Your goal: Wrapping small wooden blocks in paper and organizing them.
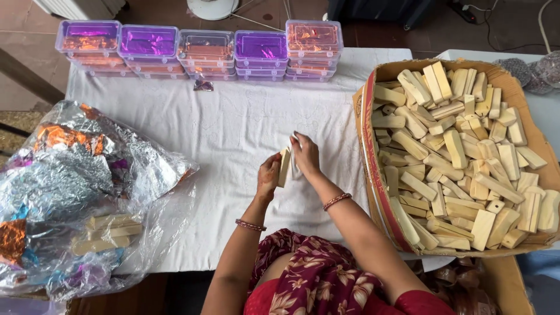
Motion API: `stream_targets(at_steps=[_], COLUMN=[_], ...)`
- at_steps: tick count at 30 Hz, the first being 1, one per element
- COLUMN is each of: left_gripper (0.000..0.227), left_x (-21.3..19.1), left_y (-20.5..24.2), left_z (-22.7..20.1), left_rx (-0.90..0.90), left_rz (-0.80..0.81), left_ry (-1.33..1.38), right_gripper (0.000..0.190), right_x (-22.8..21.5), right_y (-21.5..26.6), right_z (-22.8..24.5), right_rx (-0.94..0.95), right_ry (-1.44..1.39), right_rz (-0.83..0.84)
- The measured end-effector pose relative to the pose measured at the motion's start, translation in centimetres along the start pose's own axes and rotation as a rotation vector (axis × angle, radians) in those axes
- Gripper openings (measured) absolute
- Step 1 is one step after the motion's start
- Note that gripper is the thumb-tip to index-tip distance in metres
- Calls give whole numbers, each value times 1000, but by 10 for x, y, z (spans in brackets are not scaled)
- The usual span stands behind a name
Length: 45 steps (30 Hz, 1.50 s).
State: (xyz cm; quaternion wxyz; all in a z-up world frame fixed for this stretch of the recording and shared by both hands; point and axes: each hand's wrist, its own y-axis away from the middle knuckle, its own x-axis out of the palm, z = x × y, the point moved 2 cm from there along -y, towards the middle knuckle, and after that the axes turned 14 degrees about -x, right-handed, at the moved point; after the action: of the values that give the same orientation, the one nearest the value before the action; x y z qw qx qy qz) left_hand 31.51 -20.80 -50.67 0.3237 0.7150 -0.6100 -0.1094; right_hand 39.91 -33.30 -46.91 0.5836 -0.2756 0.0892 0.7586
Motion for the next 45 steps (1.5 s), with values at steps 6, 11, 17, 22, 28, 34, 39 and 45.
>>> stream_targets(at_steps=[6,11,17,22,28,34,39,45], left_gripper=[39,47,47,44,43,48,68,71], left_x=[-37,-20,-10,4,-3,-25,-13,-14], left_y=[-25,-23,-31,-34,-22,-51,5,15], left_z=[24,9,14,29,15,53,6,12], left_rx=[233,354,-146,-167,-81,76,328,498], left_rz=[-565,-422,-22,241,312,247,-273,-450], left_ry=[-745,-560,640,531,688,266,-701,-1449], right_gripper=[59,47,41,42,56,43,41,42], right_x=[-2,-3,18,-1,24,4,-27,-28], right_y=[43,40,42,1,53,2,6,34], right_z=[13,19,36,54,100,39,1,-20], right_rx=[-318,-166,-703,-448,-596,-237,-9,176], right_ry=[450,216,276,112,289,175,30,-307], right_rz=[208,162,83,-93,-93,-135,-156,-179])
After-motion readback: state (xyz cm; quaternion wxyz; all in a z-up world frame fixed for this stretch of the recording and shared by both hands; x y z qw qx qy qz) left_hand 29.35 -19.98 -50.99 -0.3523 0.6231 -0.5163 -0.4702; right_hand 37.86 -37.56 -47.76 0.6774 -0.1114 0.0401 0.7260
